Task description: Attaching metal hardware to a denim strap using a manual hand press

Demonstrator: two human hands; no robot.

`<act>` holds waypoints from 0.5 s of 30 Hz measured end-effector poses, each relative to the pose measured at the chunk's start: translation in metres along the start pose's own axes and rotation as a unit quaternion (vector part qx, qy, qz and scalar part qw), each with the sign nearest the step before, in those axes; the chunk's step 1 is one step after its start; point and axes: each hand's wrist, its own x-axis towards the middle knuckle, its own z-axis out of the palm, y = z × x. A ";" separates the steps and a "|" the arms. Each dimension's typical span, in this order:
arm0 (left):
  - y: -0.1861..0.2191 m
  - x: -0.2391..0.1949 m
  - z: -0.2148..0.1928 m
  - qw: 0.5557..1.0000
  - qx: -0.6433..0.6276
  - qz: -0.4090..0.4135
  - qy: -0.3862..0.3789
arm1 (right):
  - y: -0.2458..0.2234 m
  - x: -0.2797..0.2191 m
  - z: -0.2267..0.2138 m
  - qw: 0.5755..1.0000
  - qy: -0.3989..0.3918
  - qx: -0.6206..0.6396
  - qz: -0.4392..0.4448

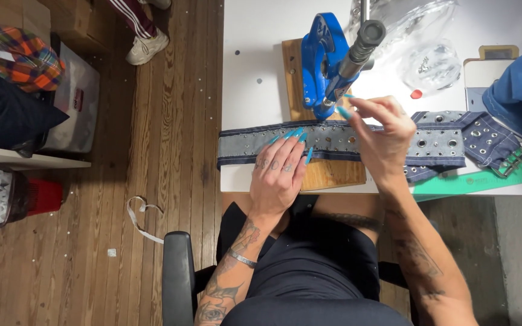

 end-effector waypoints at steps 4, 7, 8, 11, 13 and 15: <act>0.000 0.001 -0.001 1.000 0.007 0.004 0.002 | 0.010 0.000 0.014 0.998 0.009 -0.036 -0.049; 0.001 0.001 0.000 1.000 0.003 0.000 -0.002 | 0.014 0.000 0.020 0.998 0.052 -0.023 -0.020; 0.001 0.001 0.000 1.000 0.004 -0.002 -0.002 | 0.016 0.000 0.023 0.999 0.042 0.007 -0.013; 0.001 0.001 0.000 1.000 0.005 -0.003 -0.004 | 0.021 0.003 0.028 0.999 0.025 0.032 -0.001; 0.002 0.001 -0.001 1.000 0.009 -0.004 -0.006 | 0.022 0.003 0.029 0.999 0.015 0.030 0.003; 0.002 0.001 -0.001 1.000 0.007 -0.010 -0.011 | 0.020 0.005 0.030 0.998 -0.015 0.057 0.026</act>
